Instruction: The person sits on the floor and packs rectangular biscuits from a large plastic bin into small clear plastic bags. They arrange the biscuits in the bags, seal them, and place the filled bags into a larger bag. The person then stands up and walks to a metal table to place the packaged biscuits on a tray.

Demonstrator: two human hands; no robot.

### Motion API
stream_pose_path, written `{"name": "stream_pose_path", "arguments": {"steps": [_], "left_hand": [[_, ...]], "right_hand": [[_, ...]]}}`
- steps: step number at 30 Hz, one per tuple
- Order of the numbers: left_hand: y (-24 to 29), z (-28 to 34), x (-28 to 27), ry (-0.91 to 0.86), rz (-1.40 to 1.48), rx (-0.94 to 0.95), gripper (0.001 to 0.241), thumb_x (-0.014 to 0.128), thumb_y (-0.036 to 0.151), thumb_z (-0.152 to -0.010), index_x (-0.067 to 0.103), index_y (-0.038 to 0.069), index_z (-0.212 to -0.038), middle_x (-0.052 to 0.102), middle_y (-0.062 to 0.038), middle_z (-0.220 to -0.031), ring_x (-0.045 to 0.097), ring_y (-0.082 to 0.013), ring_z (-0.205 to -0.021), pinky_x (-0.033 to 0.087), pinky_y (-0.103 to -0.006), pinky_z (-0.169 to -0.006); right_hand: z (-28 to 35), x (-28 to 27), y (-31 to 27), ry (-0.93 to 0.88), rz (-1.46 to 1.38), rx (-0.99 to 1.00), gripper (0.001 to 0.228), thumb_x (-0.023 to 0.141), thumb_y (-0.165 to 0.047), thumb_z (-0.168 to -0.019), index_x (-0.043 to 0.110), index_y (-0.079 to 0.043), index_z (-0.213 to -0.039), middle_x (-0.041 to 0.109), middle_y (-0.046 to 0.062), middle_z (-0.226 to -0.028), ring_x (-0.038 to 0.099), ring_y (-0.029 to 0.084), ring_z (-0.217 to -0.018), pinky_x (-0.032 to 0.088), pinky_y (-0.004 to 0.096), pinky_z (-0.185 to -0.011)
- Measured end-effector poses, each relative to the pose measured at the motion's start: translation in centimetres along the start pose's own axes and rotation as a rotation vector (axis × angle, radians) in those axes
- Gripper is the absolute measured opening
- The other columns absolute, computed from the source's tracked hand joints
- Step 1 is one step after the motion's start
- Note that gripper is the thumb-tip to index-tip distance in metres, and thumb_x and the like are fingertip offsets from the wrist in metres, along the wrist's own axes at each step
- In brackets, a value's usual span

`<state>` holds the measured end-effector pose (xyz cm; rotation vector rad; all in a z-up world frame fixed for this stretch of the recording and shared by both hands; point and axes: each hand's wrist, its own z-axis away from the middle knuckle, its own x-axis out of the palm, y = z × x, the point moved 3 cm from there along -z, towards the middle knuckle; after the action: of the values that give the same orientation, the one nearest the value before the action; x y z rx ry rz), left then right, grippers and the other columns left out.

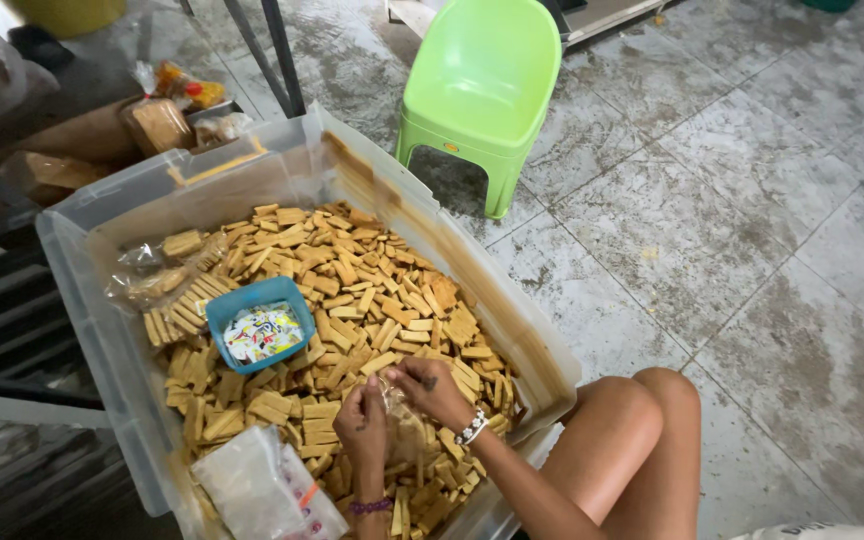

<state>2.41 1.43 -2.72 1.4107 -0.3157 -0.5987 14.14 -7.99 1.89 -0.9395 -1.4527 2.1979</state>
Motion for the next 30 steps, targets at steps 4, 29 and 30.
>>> {"name": "stream_pose_path", "arguments": {"steps": [4,29,30], "left_hand": [[1.8,-0.7,-0.4,-0.209,0.543,-0.056,0.038,0.071,0.016,-0.086,0.069,0.005,-0.122,0.078,-0.005,-0.112,0.075,-0.0139,-0.097,0.063,-0.0245,-0.081],[1.8,0.2,-3.5,-0.973,0.634,-0.11,0.035,0.064,0.032,-0.098,0.069,-0.003,-0.096,0.07,-0.01,-0.087,0.063,-0.0157,-0.074,0.053,-0.0275,-0.067],[2.9,0.7,-4.4,-0.961,0.755,-0.088,0.031,0.065,0.03,-0.094,0.069,-0.001,-0.096,0.07,-0.009,-0.089,0.065,-0.0159,-0.077,0.054,-0.0274,-0.071]], "right_hand": [[-0.7,-0.8,1.8,-0.026,-0.168,0.009,0.016,0.069,-0.019,-0.093,0.075,-0.009,-0.082,0.071,0.002,-0.07,0.064,0.011,-0.059,0.05,0.026,-0.053],[1.5,-2.7,0.2,-0.84,-0.923,-0.133,0.008,0.071,-0.009,-0.095,0.073,-0.001,-0.097,0.071,0.007,-0.085,0.062,0.011,-0.068,0.051,0.025,-0.062],[1.6,-3.1,0.0,-0.868,-0.905,-0.15,0.009,0.071,-0.008,-0.093,0.073,-0.001,-0.097,0.071,0.007,-0.086,0.063,0.012,-0.069,0.052,0.025,-0.061]]}}
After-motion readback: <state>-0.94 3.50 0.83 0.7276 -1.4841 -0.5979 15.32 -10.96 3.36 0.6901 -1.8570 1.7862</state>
